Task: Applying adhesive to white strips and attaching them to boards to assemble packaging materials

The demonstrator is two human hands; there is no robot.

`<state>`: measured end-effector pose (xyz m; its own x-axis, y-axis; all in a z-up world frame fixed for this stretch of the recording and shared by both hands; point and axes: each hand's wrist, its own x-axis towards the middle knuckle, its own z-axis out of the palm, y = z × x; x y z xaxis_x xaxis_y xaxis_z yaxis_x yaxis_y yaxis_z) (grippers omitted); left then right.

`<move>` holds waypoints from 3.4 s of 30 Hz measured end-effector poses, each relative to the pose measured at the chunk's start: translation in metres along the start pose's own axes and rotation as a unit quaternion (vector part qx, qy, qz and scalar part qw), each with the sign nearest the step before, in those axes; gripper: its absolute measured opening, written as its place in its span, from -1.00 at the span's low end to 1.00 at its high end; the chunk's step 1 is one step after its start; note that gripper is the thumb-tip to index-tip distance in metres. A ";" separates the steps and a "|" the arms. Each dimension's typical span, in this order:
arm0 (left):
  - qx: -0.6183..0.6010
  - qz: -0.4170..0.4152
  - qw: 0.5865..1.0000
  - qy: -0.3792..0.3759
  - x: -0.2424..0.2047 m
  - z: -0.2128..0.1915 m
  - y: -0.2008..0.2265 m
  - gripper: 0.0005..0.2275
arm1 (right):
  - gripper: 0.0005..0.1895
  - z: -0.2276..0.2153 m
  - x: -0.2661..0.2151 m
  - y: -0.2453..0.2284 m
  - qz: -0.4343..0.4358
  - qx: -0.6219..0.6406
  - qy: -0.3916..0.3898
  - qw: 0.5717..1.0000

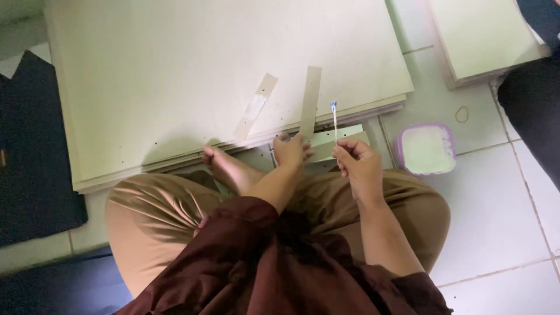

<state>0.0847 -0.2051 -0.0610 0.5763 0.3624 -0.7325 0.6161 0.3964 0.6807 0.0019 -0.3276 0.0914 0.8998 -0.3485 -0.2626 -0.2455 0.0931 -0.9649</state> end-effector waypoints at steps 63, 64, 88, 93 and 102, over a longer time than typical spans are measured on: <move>0.188 0.083 0.956 -0.211 0.034 -0.118 0.050 -0.64 | -0.76 0.051 0.071 0.049 -0.121 -0.585 -0.129 0.792; 0.201 0.084 0.954 -0.206 0.032 -0.117 0.055 -0.65 | -0.77 0.051 0.074 0.050 -0.145 -0.574 -0.132 0.795; 0.202 0.077 0.952 -0.218 0.028 -0.119 0.064 -0.68 | -0.82 0.043 0.053 0.036 -0.114 -0.560 -0.144 0.808; 0.225 0.082 0.949 -0.208 0.040 -0.114 0.054 -0.71 | -0.76 0.046 0.049 0.046 -0.043 -0.492 -0.203 0.846; 0.211 0.087 0.949 -0.217 0.048 -0.113 0.046 -0.69 | -0.75 0.045 0.047 0.039 -0.021 -0.491 -0.190 0.850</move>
<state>0.0795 -0.0745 -0.0654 0.7997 -0.0273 -0.5998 0.5984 -0.0448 0.7999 0.0513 -0.2981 0.0417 0.9209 0.0122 -0.3896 -0.2247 -0.8001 -0.5561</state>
